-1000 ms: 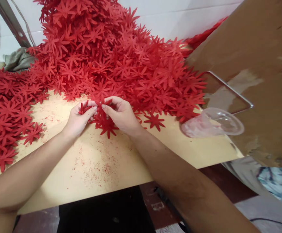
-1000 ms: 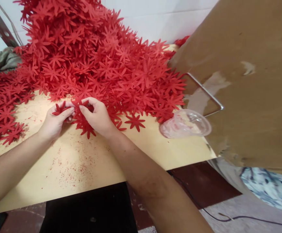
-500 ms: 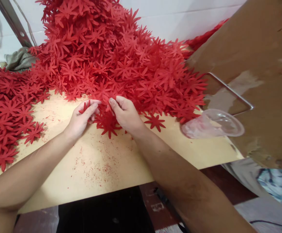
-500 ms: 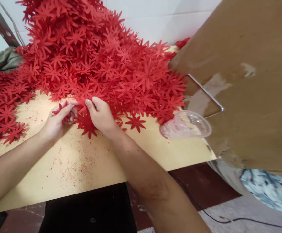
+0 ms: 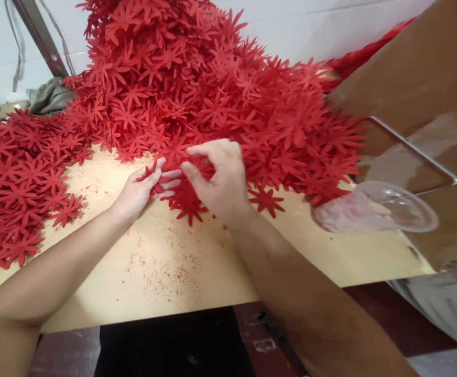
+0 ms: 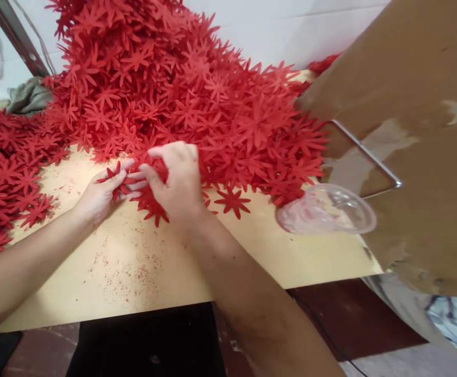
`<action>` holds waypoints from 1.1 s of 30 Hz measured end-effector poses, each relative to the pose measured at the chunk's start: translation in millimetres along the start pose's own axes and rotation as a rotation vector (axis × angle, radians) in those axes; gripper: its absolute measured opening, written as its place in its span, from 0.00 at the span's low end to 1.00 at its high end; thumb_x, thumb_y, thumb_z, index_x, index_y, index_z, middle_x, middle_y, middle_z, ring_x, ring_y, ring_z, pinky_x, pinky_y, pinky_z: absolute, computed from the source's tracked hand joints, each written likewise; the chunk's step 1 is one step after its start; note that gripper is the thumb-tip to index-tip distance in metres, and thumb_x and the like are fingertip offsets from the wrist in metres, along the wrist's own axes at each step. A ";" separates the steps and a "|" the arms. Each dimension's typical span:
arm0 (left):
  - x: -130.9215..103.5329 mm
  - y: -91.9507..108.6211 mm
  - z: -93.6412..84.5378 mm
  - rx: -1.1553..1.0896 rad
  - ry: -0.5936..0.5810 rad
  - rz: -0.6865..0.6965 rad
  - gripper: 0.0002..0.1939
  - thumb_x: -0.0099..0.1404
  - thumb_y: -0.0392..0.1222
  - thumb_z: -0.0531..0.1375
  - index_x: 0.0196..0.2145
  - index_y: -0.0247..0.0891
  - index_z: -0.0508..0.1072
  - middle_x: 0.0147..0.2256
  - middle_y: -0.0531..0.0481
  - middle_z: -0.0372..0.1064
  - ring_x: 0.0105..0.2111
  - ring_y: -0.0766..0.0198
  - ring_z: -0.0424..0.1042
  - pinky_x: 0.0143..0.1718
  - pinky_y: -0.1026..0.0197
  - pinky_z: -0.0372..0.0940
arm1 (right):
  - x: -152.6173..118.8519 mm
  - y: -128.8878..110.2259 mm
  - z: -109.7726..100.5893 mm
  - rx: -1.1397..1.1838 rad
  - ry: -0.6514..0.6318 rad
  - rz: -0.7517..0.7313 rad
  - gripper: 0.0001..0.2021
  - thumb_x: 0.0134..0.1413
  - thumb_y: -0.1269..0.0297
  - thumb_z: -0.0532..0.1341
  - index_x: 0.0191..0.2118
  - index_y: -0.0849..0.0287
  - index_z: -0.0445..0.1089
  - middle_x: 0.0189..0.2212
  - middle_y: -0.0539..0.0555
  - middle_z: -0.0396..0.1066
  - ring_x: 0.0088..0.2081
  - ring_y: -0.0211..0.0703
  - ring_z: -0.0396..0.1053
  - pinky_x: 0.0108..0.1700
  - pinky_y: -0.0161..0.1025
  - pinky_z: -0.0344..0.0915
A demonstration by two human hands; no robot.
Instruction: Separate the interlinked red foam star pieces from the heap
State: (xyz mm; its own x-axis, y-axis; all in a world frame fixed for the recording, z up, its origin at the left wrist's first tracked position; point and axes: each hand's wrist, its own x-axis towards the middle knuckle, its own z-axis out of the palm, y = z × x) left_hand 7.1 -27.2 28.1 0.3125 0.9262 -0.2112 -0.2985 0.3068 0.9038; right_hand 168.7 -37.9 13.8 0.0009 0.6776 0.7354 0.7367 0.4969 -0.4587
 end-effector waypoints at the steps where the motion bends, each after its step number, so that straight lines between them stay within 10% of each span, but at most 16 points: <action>1: 1.1 -1.2 -1.4 0.002 0.004 0.013 0.18 0.63 0.37 0.57 0.51 0.34 0.68 0.32 0.46 0.77 0.31 0.64 0.76 0.35 0.61 0.70 | -1.9 -8.5 2.4 0.026 -0.045 -0.030 0.11 0.56 0.56 0.57 0.41 0.55 0.67 0.37 0.55 0.69 0.42 0.48 0.65 0.49 0.52 0.60; 16: -10.9 15.2 14.6 -0.248 -0.041 -0.156 0.33 0.62 0.67 0.45 0.39 0.34 0.72 0.29 0.47 0.73 0.32 0.63 0.75 0.30 0.65 0.70 | -13.7 -35.2 16.3 -0.079 -0.145 -0.027 0.13 0.54 0.59 0.59 0.44 0.57 0.69 0.41 0.56 0.68 0.44 0.48 0.62 0.45 0.48 0.58; 27: -13.5 13.6 12.0 -0.070 -0.120 -0.071 0.28 0.64 0.63 0.47 0.45 0.39 0.71 0.31 0.47 0.73 0.36 0.61 0.74 0.37 0.61 0.69 | -5.4 -21.0 15.8 0.299 -0.074 0.192 0.03 0.51 0.70 0.55 0.30 0.57 0.64 0.29 0.52 0.67 0.34 0.40 0.66 0.39 0.41 0.65; 33: -18.4 8.7 11.0 0.031 -0.097 -0.028 0.29 0.57 0.49 0.63 0.55 0.42 0.64 0.41 0.48 0.74 0.38 0.63 0.74 0.42 0.61 0.67 | -4.9 -18.1 9.8 0.089 -0.035 0.092 0.01 0.50 0.69 0.55 0.30 0.56 0.63 0.29 0.53 0.68 0.34 0.43 0.66 0.40 0.43 0.64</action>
State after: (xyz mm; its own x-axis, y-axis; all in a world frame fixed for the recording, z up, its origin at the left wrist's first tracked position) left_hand 8.6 -44.0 44.0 0.4062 0.8915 -0.2009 -0.2613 0.3239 0.9093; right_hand 148.7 -44.9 13.6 0.0405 0.7404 0.6709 0.6716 0.4770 -0.5669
